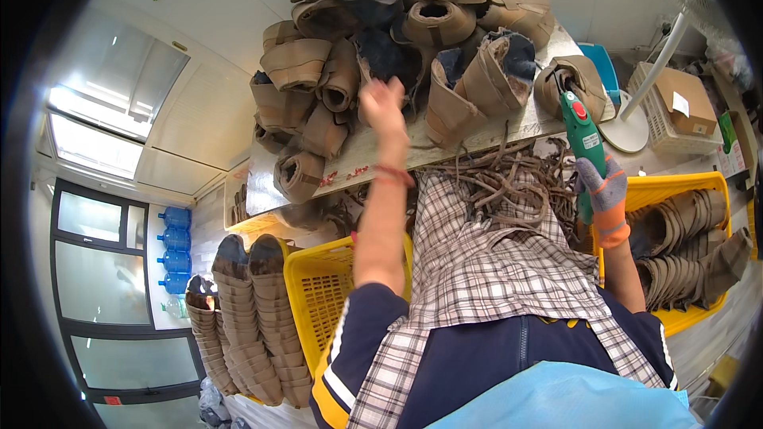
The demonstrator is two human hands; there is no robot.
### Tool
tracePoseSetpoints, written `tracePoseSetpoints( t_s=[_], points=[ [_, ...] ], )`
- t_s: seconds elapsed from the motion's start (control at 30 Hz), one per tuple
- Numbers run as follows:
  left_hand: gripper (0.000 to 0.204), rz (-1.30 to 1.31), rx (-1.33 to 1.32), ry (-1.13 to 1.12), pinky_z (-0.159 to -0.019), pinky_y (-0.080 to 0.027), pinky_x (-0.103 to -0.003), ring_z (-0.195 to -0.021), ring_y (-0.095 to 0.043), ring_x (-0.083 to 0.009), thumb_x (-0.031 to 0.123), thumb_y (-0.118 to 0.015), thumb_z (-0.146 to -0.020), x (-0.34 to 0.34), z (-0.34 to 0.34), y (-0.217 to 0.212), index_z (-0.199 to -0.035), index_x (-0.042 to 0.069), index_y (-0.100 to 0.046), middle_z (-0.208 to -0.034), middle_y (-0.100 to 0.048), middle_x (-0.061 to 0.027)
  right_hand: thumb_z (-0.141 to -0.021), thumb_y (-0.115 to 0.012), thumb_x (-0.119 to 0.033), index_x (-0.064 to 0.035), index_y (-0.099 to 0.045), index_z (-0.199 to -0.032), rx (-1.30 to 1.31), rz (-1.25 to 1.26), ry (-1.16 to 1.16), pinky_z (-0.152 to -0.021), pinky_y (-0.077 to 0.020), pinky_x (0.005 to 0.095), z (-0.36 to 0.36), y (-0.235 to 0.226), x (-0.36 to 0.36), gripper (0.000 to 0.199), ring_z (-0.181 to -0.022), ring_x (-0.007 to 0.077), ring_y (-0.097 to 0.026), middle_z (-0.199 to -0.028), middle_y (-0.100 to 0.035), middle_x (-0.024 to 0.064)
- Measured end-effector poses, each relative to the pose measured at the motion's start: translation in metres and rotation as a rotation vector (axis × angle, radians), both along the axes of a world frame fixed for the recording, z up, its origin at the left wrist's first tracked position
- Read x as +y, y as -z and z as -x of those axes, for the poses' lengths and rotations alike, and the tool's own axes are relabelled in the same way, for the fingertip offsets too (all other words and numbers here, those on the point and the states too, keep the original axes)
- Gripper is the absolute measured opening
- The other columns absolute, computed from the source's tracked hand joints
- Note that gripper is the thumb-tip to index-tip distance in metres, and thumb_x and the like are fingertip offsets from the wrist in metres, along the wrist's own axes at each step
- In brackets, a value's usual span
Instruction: The person uses a green electric trimmer to cut excess fabric and threads from the edges of beige slip-on shoes. They handle the shoes one at a time, rotating them to trim different sides, and place the finished shoes into a yellow basket.
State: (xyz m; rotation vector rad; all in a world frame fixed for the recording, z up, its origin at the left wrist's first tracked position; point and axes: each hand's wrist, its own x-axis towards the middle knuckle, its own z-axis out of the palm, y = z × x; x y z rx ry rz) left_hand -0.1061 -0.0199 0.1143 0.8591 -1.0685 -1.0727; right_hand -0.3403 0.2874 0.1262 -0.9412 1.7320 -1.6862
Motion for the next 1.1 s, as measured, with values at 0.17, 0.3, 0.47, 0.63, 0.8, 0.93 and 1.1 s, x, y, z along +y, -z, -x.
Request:
tracePoseSetpoints(
  t_s=[0.17,0.3,0.47,0.63,0.8,0.93,1.1],
  points=[
    [0.036,-0.326,0.166,0.294,-0.093,-0.041,-0.032,-0.103,-0.054,-0.0164,0.011,-0.073,-0.082,0.086,0.017,0.096,-0.11,-0.003,-0.058,-0.115,-0.06,-0.0077,-0.083,-0.073,-0.032,-0.0016,-0.062,-0.102,-0.022,-0.057,-0.022,-0.05,-0.0381,0.0223,0.0,0.004,-0.007,0.038,-0.055,0.0056,-0.047,-0.066,-0.054,-0.0029],
    [0.033,-0.133,0.068,0.422,-0.086,-0.045,-0.029,-0.094,-0.059,-0.0143,0.007,-0.072,-0.081,0.065,0.022,0.071,-0.11,-0.002,-0.061,-0.108,-0.064,-0.006,-0.081,-0.075,-0.034,-0.0019,-0.063,-0.1,0.101,-0.06,-0.041,-0.055,-0.0424,0.023,-0.006,0.015,-0.019,0.039,-0.06,0.0064,-0.05,-0.072,-0.06,-0.0012],
    [0.033,-0.329,0.323,0.447,-0.089,-0.049,-0.036,-0.095,-0.063,-0.022,0.009,-0.068,-0.084,0.061,-0.045,-0.008,-0.115,-0.001,-0.059,-0.113,-0.064,-0.011,-0.073,-0.081,-0.034,-0.0028,-0.064,-0.102,0.52,-0.117,-0.018,-0.058,-0.0487,0.0298,-0.001,0.024,-0.014,0.046,-0.061,0.0176,-0.063,-0.073,-0.066,0.0096],
    [0.034,-0.594,0.789,0.51,-0.103,-0.041,-0.051,-0.12,-0.051,-0.0344,0.014,-0.049,-0.097,0.058,-0.115,-0.047,-0.126,-0.004,-0.05,-0.129,-0.054,-0.0194,-0.067,-0.083,-0.035,-0.0051,-0.064,-0.099,0.759,-0.003,-0.094,-0.06,-0.0513,0.0351,-0.021,0.004,-0.021,0.048,-0.067,0.0281,-0.066,-0.077,-0.067,0.0142],
    [0.034,-0.716,1.047,0.689,-0.105,-0.041,-0.05,-0.122,-0.05,-0.0345,0.012,-0.045,-0.098,0.065,-0.145,-0.052,-0.128,-0.004,-0.047,-0.131,-0.052,-0.0215,-0.063,-0.084,-0.039,-0.0072,-0.064,-0.093,1.037,0.181,-0.113,-0.057,-0.0489,0.0372,-0.029,0.006,-0.036,0.048,-0.064,0.0303,-0.061,-0.074,-0.063,0.0112],
    [0.034,-0.75,1.063,0.74,-0.105,-0.041,-0.048,-0.122,-0.05,-0.0335,0.012,-0.045,-0.098,0.066,-0.145,-0.05,-0.128,-0.005,-0.048,-0.131,-0.052,-0.0211,-0.064,-0.083,-0.041,-0.0081,-0.063,-0.091,1.082,0.162,-0.115,-0.056,-0.0485,0.0373,-0.022,0.009,-0.039,0.047,-0.063,0.03,-0.061,-0.073,-0.063,0.0102],
    [0.033,-0.773,1.068,0.812,-0.105,-0.041,-0.047,-0.122,-0.051,-0.0326,0.012,-0.044,-0.098,0.063,-0.137,-0.044,-0.127,-0.005,-0.049,-0.131,-0.052,-0.0205,-0.064,-0.082,-0.043,-0.0087,-0.063,-0.088,1.105,0.096,-0.138,-0.055,-0.0485,0.0378,-0.019,0.004,-0.037,0.046,-0.062,0.0303,-0.061,-0.07,-0.063,0.01]
  ],
)
